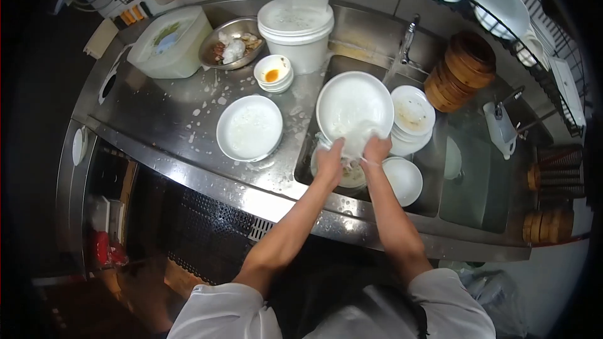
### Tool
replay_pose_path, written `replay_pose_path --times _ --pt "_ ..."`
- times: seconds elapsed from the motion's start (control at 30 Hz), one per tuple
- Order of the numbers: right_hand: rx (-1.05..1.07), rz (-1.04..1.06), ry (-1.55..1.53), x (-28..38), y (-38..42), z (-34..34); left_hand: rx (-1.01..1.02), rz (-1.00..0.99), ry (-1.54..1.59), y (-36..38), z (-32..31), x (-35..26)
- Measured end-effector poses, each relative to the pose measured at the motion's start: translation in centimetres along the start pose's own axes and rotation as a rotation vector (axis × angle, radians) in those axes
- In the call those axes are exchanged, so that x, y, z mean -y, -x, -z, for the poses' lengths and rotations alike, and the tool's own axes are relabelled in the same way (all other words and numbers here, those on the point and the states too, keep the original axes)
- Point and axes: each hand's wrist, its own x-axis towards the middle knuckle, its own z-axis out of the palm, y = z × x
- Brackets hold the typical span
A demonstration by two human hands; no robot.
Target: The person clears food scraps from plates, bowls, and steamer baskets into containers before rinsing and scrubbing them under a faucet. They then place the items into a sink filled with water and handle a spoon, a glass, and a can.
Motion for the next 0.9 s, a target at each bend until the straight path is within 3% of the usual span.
replay_pose_path --times 0.07,0.13,0.17,0.2,0.3,0.33,0.4,0.5,0.53,0.6,0.63,0.73,0.87,0.9 --pt "0.250 -0.243 -0.155 0.8 1.4 1.6 0.329 0.171 0.278 2.0 2.5 -7.2" --pt "0.497 -0.435 -0.073 2.8 3.4 0.7 0.506 0.131 0.233 -0.1 5.1 -8.9" --pt "0.581 -0.490 0.026 2.9 4.6 -0.8 0.515 -0.028 0.001 -1.1 7.0 -7.0" --pt "0.665 -0.532 0.120 3.3 5.0 -2.7 0.455 0.017 0.122 -0.4 6.9 -7.0" --pt "0.694 -0.033 0.483 5.5 4.1 -7.9 0.277 0.229 0.407 3.5 8.9 -11.8" --pt "0.670 0.035 0.561 6.1 4.4 -8.8 0.214 0.324 0.480 4.3 11.2 -14.0" --pt "0.610 0.202 0.695 8.0 4.1 -11.7 0.184 0.161 0.334 2.1 17.1 -18.0" --pt "0.684 0.114 0.798 10.0 6.0 -14.4 0.163 -0.177 0.078 -0.3 19.2 -25.5" --pt "0.728 -0.008 0.761 11.1 6.8 -15.1 0.132 -0.248 -0.010 -1.4 18.9 -27.5" --pt "0.801 -0.260 0.679 12.9 8.3 -16.1 0.164 -0.329 -0.165 -3.6 16.4 -30.4" --pt "0.863 -0.221 0.710 12.7 8.4 -16.4 0.209 -0.341 -0.224 -4.5 14.1 -31.5" --pt "0.723 0.236 0.818 9.0 9.2 -17.2 0.328 -0.421 -0.482 -8.6 6.0 -31.8" --pt "0.807 0.003 0.872 9.1 9.1 -17.5 0.335 -1.008 -1.213 -17.7 -3.1 -28.7" --pt "0.841 0.013 0.886 8.7 9.3 -17.7 0.328 -0.992 -1.286 -19.2 -5.0 -27.8"
